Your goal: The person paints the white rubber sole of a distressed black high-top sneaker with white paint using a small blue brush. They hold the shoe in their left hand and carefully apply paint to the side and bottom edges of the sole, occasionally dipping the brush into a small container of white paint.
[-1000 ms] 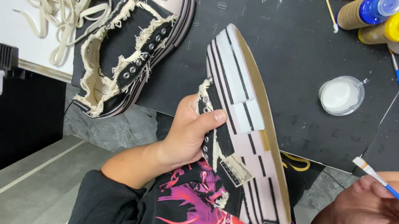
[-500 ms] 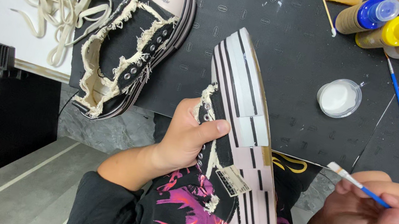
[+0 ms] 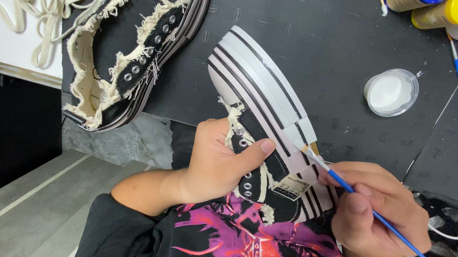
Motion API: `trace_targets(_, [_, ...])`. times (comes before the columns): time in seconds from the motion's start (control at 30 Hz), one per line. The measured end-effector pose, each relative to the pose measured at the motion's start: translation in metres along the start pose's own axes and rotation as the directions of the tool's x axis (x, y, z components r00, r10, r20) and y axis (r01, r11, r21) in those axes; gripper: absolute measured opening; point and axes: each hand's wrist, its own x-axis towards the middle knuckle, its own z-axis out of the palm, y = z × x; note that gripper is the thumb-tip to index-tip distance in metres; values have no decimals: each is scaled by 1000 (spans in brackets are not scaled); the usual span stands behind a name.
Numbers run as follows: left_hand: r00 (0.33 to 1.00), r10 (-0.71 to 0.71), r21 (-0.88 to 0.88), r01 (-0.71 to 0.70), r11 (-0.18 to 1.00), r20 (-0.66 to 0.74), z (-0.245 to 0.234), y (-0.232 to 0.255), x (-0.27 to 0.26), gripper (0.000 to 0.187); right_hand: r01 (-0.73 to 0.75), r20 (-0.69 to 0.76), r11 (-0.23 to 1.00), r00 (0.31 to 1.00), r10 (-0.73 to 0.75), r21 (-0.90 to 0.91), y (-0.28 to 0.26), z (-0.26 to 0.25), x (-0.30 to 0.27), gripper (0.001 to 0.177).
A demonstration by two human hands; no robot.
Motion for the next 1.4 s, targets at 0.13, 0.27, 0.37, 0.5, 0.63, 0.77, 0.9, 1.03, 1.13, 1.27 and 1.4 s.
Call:
trace_targets(0.13, [1000, 18, 18, -18, 1000, -8, 2, -2, 2, 9, -83, 78, 983, 992, 97, -166, -7, -1, 7, 30])
trace_targets(0.27, [999, 39, 68, -37, 997, -33, 4, -4, 4, 9, -140, 82, 970, 984, 159, -200, -13, 0, 9, 41])
trace_targets(0.37, [998, 26, 24, -25, 999, -51, 6, -4, 3, 9, -161, 49, 962, 983, 176, -218, -16, 5, 15, 39])
trace_targets(0.5, [997, 69, 121, -64, 991, -37, 4, -3, 3, 8, -106, 119, 955, 982, 144, -278, -22, 5, 24, 38])
trace_targets(0.63, [994, 105, 172, -100, 980, -21, 5, -1, 2, 8, -23, 129, 974, 990, 53, -226, -13, 7, 27, 31])
trace_targets(0.77, [991, 134, 193, -134, 972, 12, 4, 2, 4, 7, 91, 77, 988, 994, -82, -126, -1, 11, 26, 22])
trace_targets(0.9, [993, 114, 231, -113, 966, 7, 5, 5, 4, 5, 91, 96, 986, 992, -78, -141, 0, 10, 26, 21])
trace_targets(1.03, [993, 121, 251, -119, 961, 9, 5, 6, 4, 5, 58, 132, 983, 991, -35, -172, -4, 6, 26, 21])
trace_targets(1.13, [992, 123, 249, -122, 961, 11, 6, 6, 4, 6, 69, 130, 985, 990, -48, -160, -2, 6, 26, 22])
trace_targets(1.27, [992, 129, 242, -128, 962, 11, 8, 6, 2, 7, 81, 125, 986, 990, -63, -147, 0, 4, 24, 24])
trace_targets(1.4, [990, 143, 251, -140, 958, 5, 9, 6, 1, 8, 125, 99, 987, 988, -115, -105, 6, 5, 23, 22])
